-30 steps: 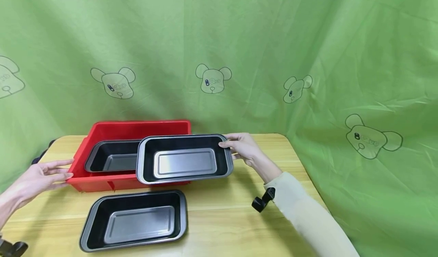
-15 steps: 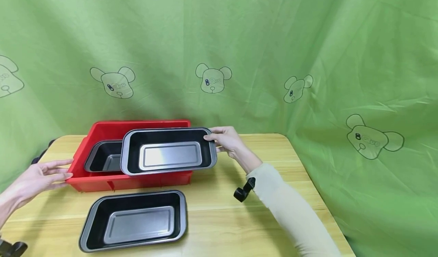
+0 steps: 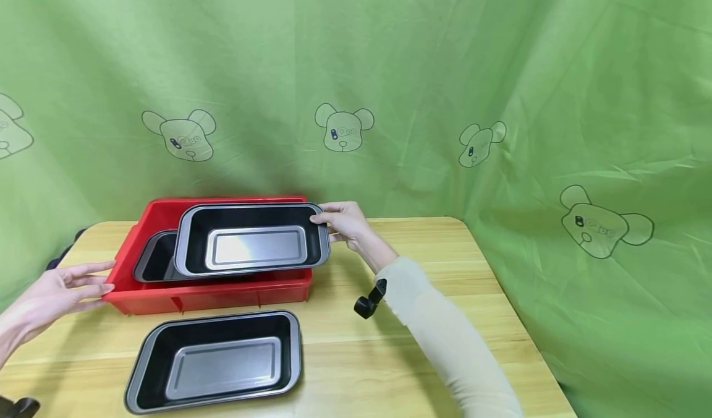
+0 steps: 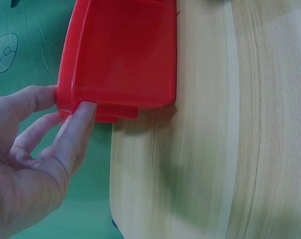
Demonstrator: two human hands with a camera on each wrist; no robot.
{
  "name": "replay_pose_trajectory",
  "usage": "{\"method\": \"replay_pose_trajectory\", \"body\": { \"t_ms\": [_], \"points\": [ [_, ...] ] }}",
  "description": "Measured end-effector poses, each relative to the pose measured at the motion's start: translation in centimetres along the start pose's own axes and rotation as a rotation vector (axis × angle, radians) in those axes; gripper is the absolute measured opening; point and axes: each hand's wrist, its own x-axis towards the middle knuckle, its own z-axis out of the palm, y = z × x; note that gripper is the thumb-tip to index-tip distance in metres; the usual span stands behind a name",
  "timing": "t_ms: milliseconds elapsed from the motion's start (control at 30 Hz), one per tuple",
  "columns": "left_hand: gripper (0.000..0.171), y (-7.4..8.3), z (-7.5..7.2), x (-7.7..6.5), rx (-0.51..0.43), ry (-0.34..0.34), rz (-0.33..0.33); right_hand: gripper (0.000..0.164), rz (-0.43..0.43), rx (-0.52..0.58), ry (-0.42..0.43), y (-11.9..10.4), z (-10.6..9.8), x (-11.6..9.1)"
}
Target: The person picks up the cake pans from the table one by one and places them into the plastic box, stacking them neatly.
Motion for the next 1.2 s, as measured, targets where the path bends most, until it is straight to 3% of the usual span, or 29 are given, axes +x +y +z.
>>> {"method": "replay_pose_trajectory", "body": {
  "t_ms": [300,667,800,1200],
  "points": [
    [0.073,-0.2,0.0,0.0,0.005,-0.007,0.027,0.043,0.0,0.015,-0.002,0.4,2.4,1.4],
    [0.048,-0.5,0.1,-0.1,-0.083,-0.014,0.044,0.039,-0.016,0.039,0.017,1.0,5.5,2.4],
    [0.047,-0.5,0.1,-0.1,-0.098,-0.015,0.044,0.039,-0.001,0.039,0.023,1.3,6.5,2.6],
    [0.072,-0.1,0.1,-0.1,0.011,0.0,0.023,0.042,0.001,0.045,0.003,2.2,9.0,3.8]
  ]
}}
